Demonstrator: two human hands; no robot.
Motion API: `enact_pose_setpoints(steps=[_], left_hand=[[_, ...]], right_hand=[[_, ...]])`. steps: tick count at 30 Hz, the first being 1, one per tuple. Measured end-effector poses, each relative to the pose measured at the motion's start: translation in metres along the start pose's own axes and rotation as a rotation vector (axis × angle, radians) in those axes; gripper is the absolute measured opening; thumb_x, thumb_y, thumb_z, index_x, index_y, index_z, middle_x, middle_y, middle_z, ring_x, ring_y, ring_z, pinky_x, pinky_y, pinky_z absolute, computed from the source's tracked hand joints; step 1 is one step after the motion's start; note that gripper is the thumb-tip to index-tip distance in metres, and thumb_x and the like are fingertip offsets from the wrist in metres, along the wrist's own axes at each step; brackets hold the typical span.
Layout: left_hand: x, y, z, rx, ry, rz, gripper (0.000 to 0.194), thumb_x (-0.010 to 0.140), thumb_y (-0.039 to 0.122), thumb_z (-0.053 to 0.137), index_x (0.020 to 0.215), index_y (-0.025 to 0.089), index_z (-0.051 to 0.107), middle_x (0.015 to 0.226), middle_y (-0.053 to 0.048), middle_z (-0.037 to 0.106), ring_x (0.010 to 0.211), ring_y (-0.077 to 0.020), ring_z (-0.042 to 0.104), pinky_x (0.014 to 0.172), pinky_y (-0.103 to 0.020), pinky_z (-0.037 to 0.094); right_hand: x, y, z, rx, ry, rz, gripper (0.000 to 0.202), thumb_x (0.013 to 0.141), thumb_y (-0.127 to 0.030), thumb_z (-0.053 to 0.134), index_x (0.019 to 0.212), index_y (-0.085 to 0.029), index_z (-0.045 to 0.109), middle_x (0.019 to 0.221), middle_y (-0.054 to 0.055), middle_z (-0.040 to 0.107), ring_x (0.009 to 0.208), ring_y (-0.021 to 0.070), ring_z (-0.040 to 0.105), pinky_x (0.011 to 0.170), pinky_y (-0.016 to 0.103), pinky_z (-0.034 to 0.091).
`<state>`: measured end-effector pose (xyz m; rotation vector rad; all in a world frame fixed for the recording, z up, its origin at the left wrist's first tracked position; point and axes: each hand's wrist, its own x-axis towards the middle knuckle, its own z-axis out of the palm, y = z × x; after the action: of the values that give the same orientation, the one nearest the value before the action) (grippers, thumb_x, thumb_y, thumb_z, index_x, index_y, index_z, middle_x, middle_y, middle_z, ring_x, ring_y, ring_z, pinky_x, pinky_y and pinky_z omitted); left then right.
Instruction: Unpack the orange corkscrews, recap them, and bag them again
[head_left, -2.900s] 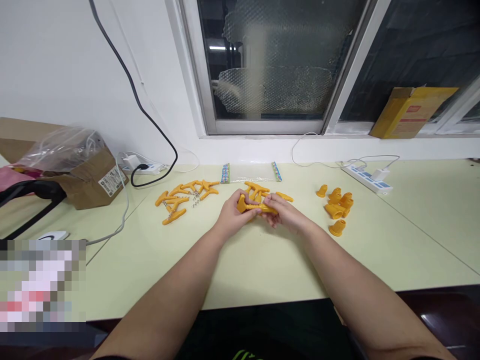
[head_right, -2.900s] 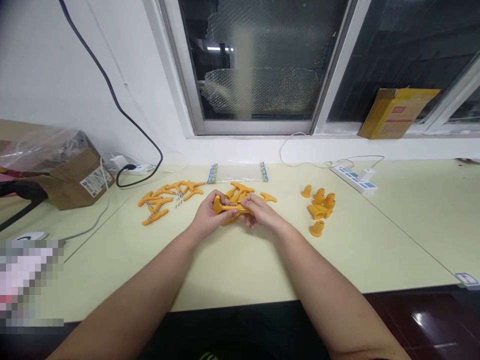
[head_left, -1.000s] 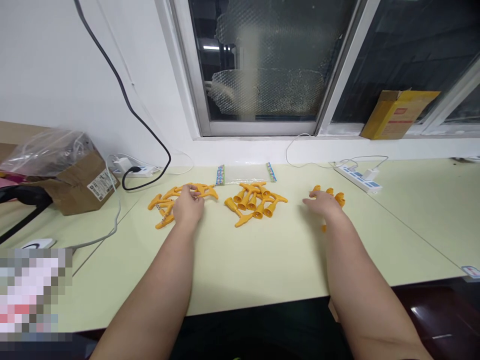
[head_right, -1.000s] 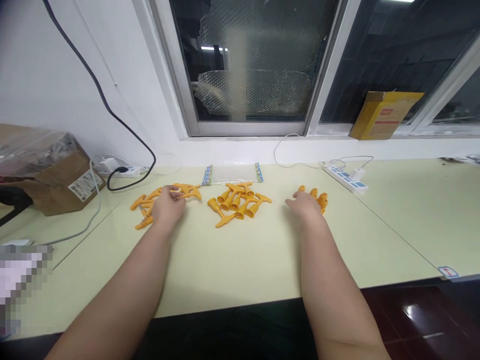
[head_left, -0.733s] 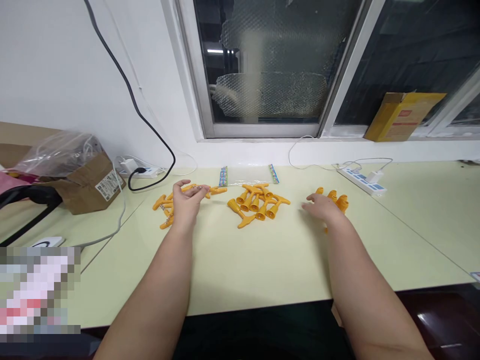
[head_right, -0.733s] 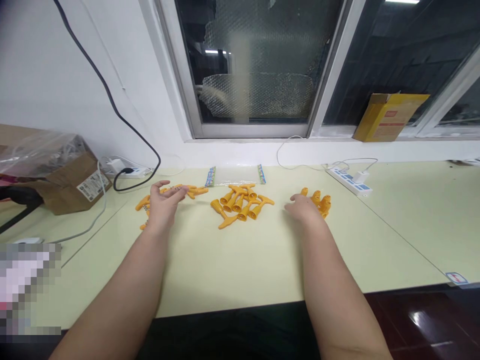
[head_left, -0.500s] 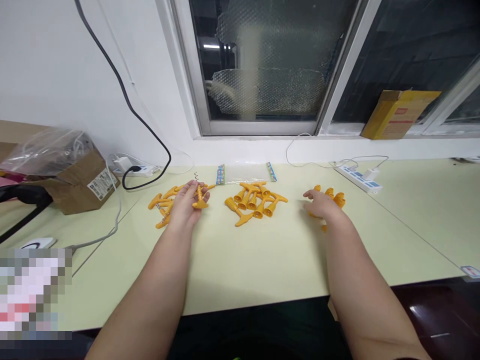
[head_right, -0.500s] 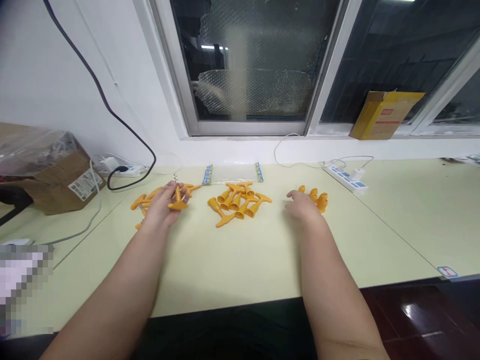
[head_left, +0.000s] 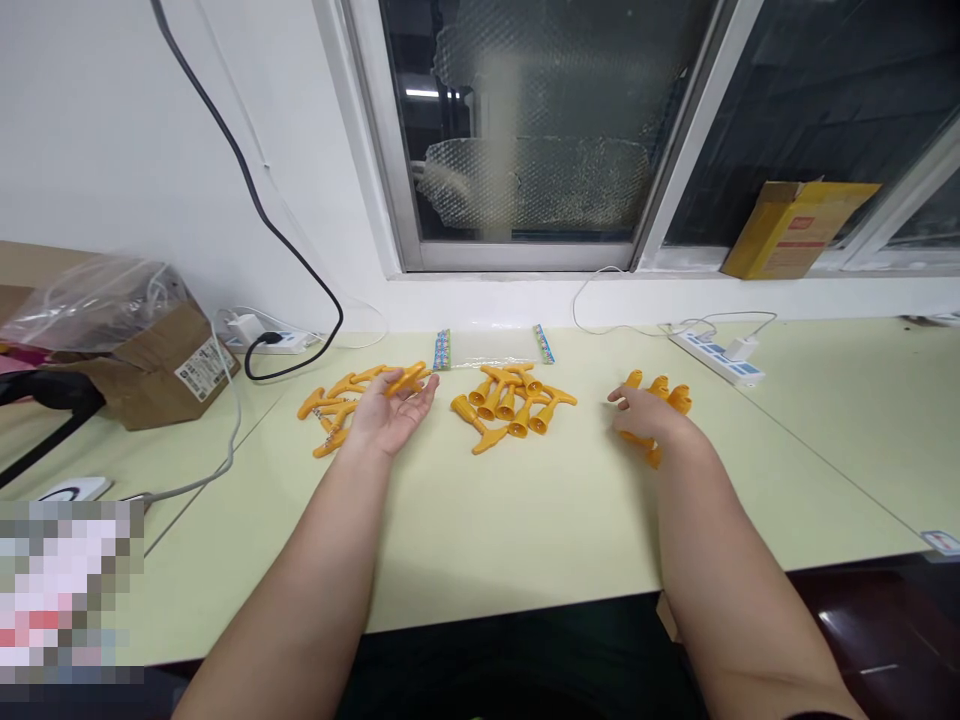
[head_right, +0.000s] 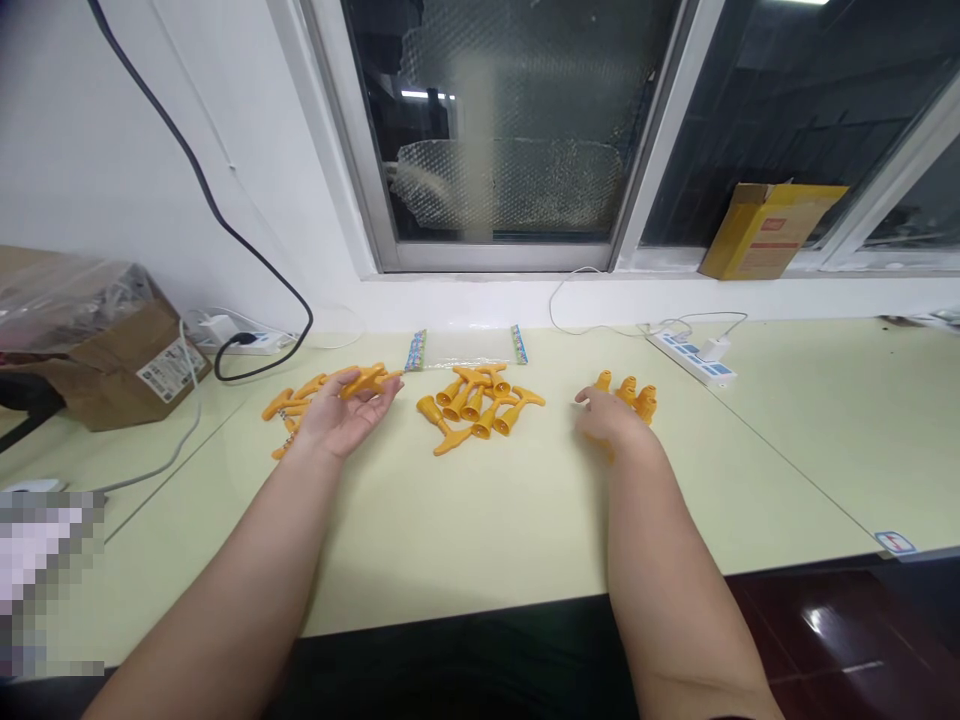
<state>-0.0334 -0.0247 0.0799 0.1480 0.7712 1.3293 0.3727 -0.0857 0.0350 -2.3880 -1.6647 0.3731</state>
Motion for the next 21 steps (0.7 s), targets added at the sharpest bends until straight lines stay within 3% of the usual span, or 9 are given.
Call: enact_pose_setpoints(steps=[3,7,11,16,19,21], left_hand=[[-0.004,-0.001,0.001,0.068,-0.092,-0.045,0.020,0.087,0.003,0.054,0.104,0.009,0.062,0.110,-0.020,0.068,0.087,-0.0191,0.071,0.058,-0.020,0.062],[-0.004,-0.007,-0.001,0.222,-0.153,-0.024,0.018,0.083,-0.005,0.055,0.090,0.010,0.061,0.113,-0.020,0.071,0.059,-0.0050,0.057,0.044,-0.012,0.046],[-0.001,-0.015,-0.004,0.357,-0.202,0.043,0.019,0.079,-0.005,0.065,0.089,0.010,0.064,0.116,-0.017,0.072,0.059,-0.0024,0.056,0.043,-0.010,0.041],[-0.003,-0.020,-0.005,0.475,-0.295,0.046,0.026,0.071,-0.002,0.078,0.090,0.012,0.066,0.103,-0.011,0.075,0.064,-0.0053,0.063,0.047,-0.012,0.042],[-0.008,-0.024,-0.004,0.495,-0.345,0.032,0.031,0.070,0.007,0.085,0.094,0.015,0.068,0.099,-0.008,0.076,0.060,-0.0051,0.060,0.055,-0.015,0.050],[-0.011,-0.029,-0.004,0.517,-0.381,0.015,0.034,0.069,0.013,0.089,0.096,0.016,0.069,0.098,-0.007,0.076,0.059,-0.0050,0.059,0.057,-0.017,0.051]], right_hand=[[-0.002,0.003,-0.006,0.083,-0.076,0.037,0.056,0.073,-0.021,0.076,0.128,-0.029,0.065,0.134,0.017,0.064,0.123,0.0419,0.061,0.094,0.056,0.051],[-0.004,0.008,-0.012,0.192,-0.190,0.039,0.061,0.067,-0.011,0.075,0.125,-0.027,0.064,0.131,0.017,0.066,0.111,0.0365,0.068,0.084,0.046,0.055],[-0.006,0.008,-0.012,0.251,-0.271,0.032,0.058,0.066,-0.010,0.074,0.121,-0.027,0.065,0.129,0.017,0.068,0.090,0.0327,0.073,0.078,0.047,0.056],[-0.011,-0.009,-0.009,0.303,-0.106,-0.189,0.036,0.074,-0.023,0.077,0.109,-0.027,0.068,0.112,0.011,0.073,0.095,0.0317,0.070,0.082,0.048,0.055],[-0.020,-0.035,-0.006,0.506,0.020,-0.381,0.019,0.083,-0.034,0.072,0.099,-0.025,0.065,0.108,0.009,0.072,0.100,0.0269,0.068,0.084,0.042,0.055],[-0.026,-0.054,-0.001,0.689,-0.003,-0.526,0.019,0.088,-0.039,0.067,0.100,-0.024,0.064,0.109,0.007,0.069,0.099,0.0236,0.066,0.079,0.036,0.056]])
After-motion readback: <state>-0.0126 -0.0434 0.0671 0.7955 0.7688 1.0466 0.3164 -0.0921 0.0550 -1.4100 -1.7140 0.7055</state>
